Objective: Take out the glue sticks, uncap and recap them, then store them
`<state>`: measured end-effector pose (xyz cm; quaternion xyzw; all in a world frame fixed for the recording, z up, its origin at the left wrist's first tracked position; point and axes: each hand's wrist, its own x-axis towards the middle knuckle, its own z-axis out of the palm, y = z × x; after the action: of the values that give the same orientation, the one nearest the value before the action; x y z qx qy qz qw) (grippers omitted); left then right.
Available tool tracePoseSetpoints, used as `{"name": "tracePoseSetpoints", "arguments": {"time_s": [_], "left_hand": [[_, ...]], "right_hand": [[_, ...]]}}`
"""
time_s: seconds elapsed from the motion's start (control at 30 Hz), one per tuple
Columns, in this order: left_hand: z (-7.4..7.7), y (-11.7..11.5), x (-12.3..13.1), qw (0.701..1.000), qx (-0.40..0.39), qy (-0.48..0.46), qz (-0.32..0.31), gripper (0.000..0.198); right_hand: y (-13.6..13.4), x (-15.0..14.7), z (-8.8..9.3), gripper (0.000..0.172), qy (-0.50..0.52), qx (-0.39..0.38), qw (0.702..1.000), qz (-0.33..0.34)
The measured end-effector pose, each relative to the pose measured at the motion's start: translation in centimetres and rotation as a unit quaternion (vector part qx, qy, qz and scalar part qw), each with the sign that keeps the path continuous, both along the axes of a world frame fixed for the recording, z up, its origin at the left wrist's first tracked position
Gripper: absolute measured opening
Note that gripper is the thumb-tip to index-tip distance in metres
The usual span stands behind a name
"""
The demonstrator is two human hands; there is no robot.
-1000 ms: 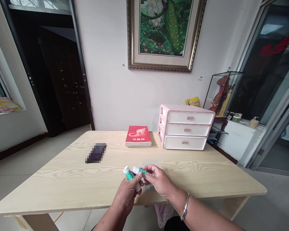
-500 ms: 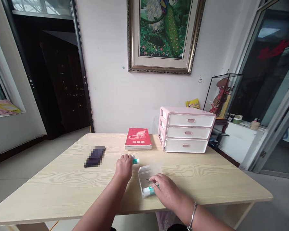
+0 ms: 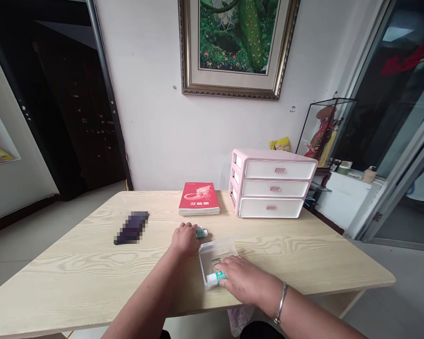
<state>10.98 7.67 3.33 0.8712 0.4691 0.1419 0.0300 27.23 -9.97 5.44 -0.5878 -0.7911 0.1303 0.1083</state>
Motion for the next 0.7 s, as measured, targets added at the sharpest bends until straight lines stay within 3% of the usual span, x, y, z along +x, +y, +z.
{"name": "tracePoseSetpoints", "arguments": {"time_s": [0.1, 0.23, 0.37, 0.53, 0.7], "left_hand": [[0.2, -0.4, -1.1, 1.000, 0.002, -0.020, -0.019, 0.047], [-0.2, -1.0, -2.4, 0.999, 0.011, -0.046, -0.024, 0.060], [-1.3, -2.3, -3.6, 0.991, 0.008, -0.135, -0.020, 0.054], [-2.5, -5.7, -4.0, 0.945, -0.106, -0.304, -0.057, 0.044], [-2.3, -8.3, -3.4, 0.930, -0.167, -0.318, -0.071, 0.046]], "right_hand": [[1.0, 0.1, -0.4, 0.027, -0.056, -0.013, 0.998, 0.012], [1.7, -0.1, -0.8, 0.031, -0.043, -0.023, 0.999, -0.018], [1.7, -0.2, -1.2, 0.029, 0.006, -0.037, 0.998, -0.049], [1.1, -0.3, -1.1, 0.034, 0.037, -0.028, 0.997, -0.062], [0.5, -0.8, -0.5, 0.032, 0.024, -0.012, 0.998, -0.048]]}}
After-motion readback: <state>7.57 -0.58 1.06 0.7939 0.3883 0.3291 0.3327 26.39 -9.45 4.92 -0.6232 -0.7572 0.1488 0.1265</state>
